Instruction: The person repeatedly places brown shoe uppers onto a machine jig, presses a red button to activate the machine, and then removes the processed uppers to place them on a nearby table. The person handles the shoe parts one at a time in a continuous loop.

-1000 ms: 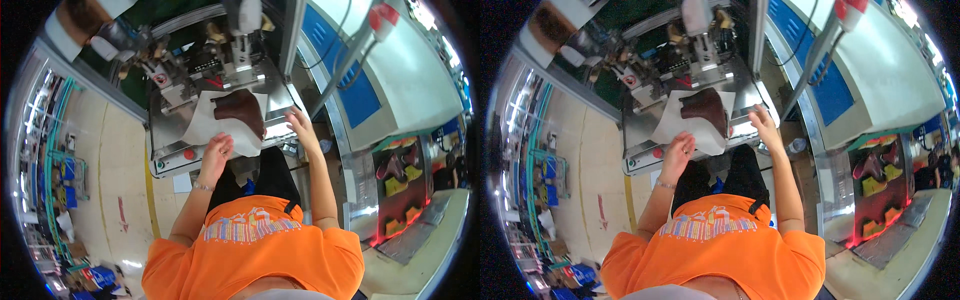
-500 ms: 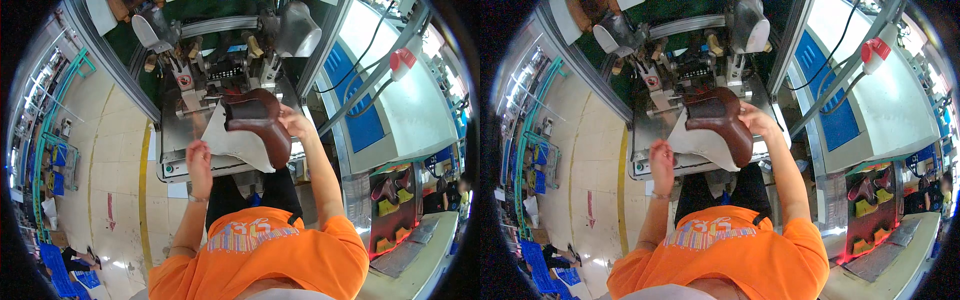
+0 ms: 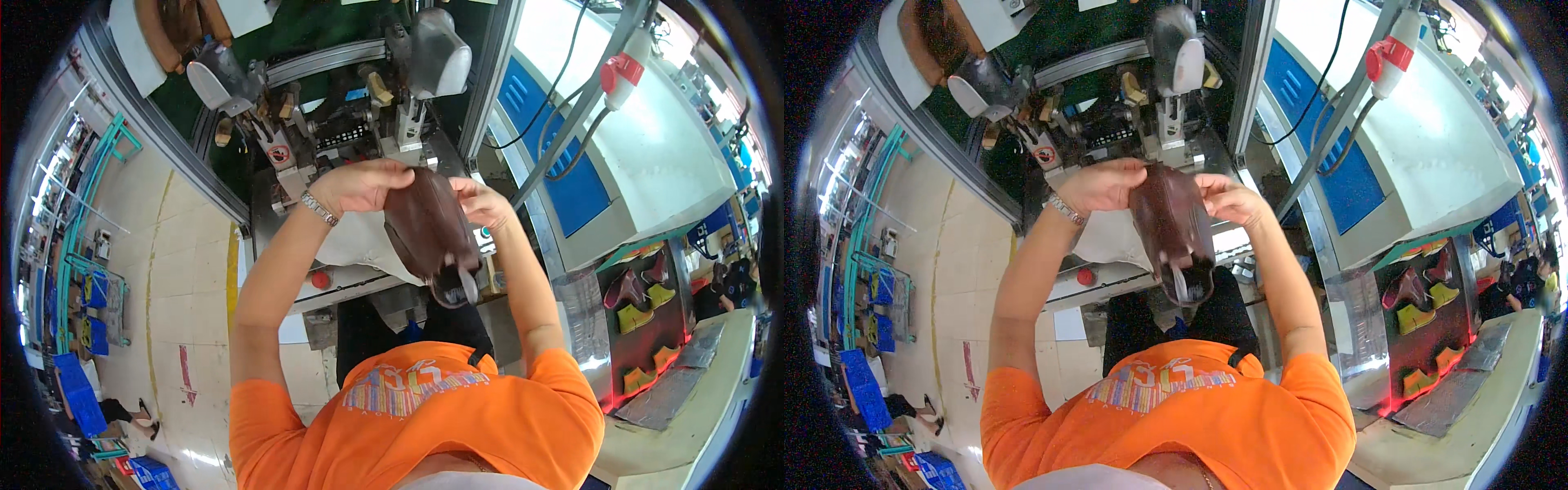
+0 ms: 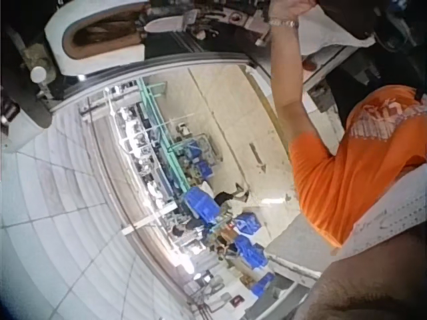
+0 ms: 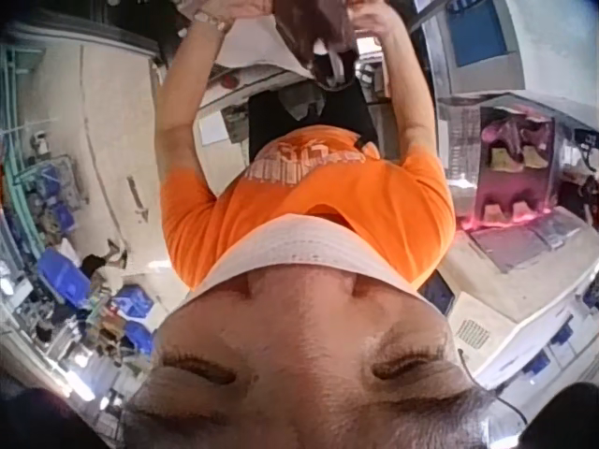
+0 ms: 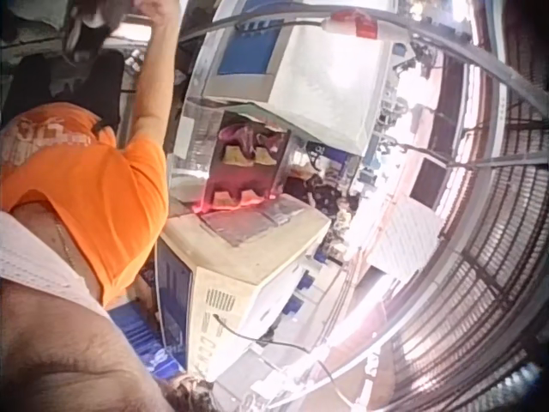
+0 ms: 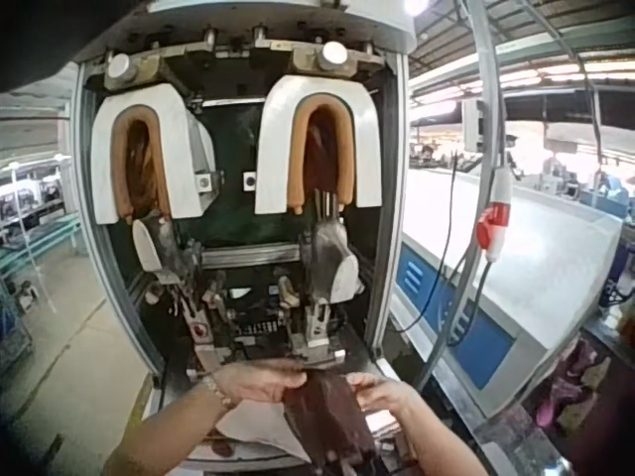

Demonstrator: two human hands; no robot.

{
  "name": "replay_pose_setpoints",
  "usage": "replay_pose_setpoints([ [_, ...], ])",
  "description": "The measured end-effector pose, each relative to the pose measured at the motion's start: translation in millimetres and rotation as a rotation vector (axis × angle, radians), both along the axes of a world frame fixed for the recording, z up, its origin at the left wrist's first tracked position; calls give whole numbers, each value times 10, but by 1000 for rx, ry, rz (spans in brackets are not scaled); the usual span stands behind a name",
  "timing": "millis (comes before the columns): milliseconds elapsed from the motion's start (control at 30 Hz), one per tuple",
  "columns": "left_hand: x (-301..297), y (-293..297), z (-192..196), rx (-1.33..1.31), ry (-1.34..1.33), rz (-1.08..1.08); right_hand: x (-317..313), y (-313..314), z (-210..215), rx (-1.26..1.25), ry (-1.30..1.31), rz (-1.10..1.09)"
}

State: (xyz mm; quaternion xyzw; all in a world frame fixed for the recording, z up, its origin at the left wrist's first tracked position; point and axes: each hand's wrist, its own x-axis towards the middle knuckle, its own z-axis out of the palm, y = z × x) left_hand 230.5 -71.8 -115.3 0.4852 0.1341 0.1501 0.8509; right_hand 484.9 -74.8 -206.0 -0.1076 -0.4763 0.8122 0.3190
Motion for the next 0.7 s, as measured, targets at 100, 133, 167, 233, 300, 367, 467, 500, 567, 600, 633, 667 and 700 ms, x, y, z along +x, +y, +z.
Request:
replay_pose_setpoints([
  [100, 79, -84, 96, 99, 140, -30, 34, -1, 428, 208, -137, 64],
  [133, 147, -177, 243, 101, 187, -3, -77, -96, 641, 340, -193, -65],
  [167, 176, -225, 307, 133, 198, -14, -98, -116, 750, 356, -239, -26],
  [233, 224, -283, 418, 204, 222, -36, -109, -114, 934, 396, -331, 50],
  [300, 217, -368, 544, 291, 269, -9, -208, -235, 1201, 396, -408, 78],
  [367, 194, -457, 711, 411, 348, 35, -196, -295, 1296, 367, -343, 5],
  [467, 52, -602, 831, 437, 415, 10, -169, -452, 1587, 529, -500, 32],
  [500, 13, -617, 892, 458, 434, -40, -154, -474, 1605, 533, -488, 95],
  [567, -47, -617, 1103, 613, 528, -39, 2, -390, 1645, 799, -521, 27],
  [600, -114, -580, 1153, 673, 494, -12, 105, -381, 1655, 636, -466, -7],
  [633, -164, -556, 1213, 740, 455, 27, 189, -370, 1705, 483, -413, -32],
  [667, -188, -495, 1225, 869, 420, 115, 211, -337, 1737, 521, -333, -136],
  [700, -171, -440, 1278, 841, 407, 220, 245, -243, 1721, 554, -251, -212],
])
